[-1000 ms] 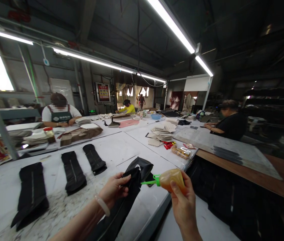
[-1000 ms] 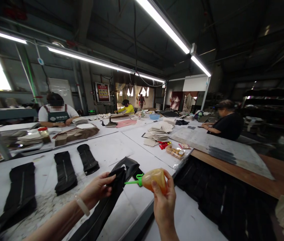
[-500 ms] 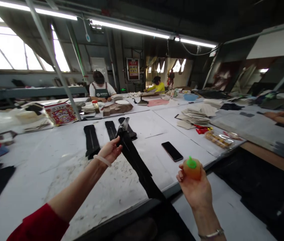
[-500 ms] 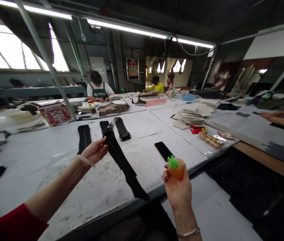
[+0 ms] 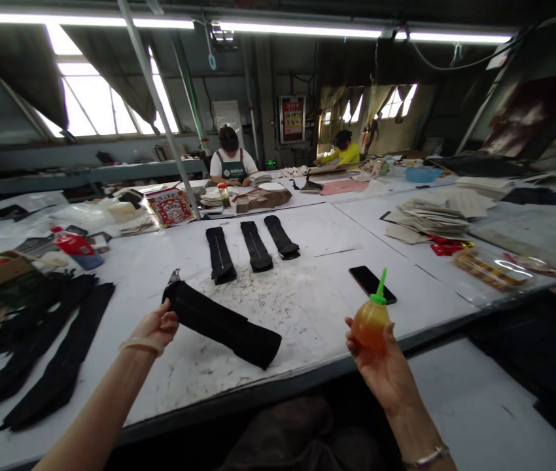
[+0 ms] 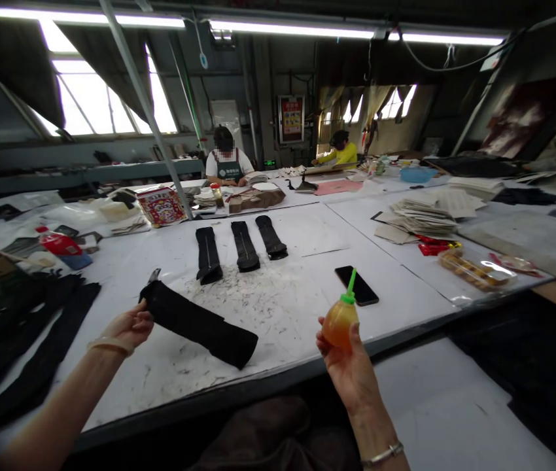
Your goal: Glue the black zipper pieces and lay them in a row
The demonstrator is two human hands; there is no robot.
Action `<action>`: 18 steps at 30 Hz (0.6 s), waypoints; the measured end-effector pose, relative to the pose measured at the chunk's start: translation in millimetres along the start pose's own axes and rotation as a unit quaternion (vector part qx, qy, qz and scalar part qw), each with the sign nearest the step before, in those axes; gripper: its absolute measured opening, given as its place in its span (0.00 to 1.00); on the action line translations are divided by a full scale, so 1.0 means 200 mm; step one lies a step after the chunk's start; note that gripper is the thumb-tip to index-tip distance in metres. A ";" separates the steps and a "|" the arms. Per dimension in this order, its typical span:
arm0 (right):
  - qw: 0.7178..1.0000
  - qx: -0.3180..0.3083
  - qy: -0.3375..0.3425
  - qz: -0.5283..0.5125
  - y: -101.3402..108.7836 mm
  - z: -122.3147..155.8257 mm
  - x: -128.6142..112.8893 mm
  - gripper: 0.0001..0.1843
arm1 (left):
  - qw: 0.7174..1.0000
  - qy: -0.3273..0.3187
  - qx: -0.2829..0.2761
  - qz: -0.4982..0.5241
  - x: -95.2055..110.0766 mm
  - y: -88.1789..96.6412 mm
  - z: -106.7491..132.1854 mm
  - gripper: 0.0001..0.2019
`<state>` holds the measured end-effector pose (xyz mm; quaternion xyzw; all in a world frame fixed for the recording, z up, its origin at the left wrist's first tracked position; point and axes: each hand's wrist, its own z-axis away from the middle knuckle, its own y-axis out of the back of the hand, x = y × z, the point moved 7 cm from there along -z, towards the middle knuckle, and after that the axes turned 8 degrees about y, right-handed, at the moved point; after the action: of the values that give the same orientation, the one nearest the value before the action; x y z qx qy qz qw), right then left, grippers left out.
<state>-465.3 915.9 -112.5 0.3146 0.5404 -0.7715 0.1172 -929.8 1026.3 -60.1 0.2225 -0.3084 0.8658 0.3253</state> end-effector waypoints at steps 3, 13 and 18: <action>0.999 -0.032 -0.006 0.040 0.00 -0.03 0.04 0.28 | 0.999 -0.016 0.035 -0.025 0.05 0.16 -0.05 0.13; 0.965 -0.072 0.116 0.223 -0.03 -0.35 0.15 0.36 | 0.989 -0.055 0.071 -0.118 0.04 0.32 -0.31 0.14; 0.846 -0.099 0.216 0.478 0.01 -0.52 0.19 0.32 | 0.971 -0.158 0.060 -0.168 0.14 0.26 -0.39 0.11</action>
<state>-456.6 1016.1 -160.7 0.6798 0.4079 -0.4750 0.3819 -999.6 1059.1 -119.0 0.4242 -0.2618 0.7692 0.3997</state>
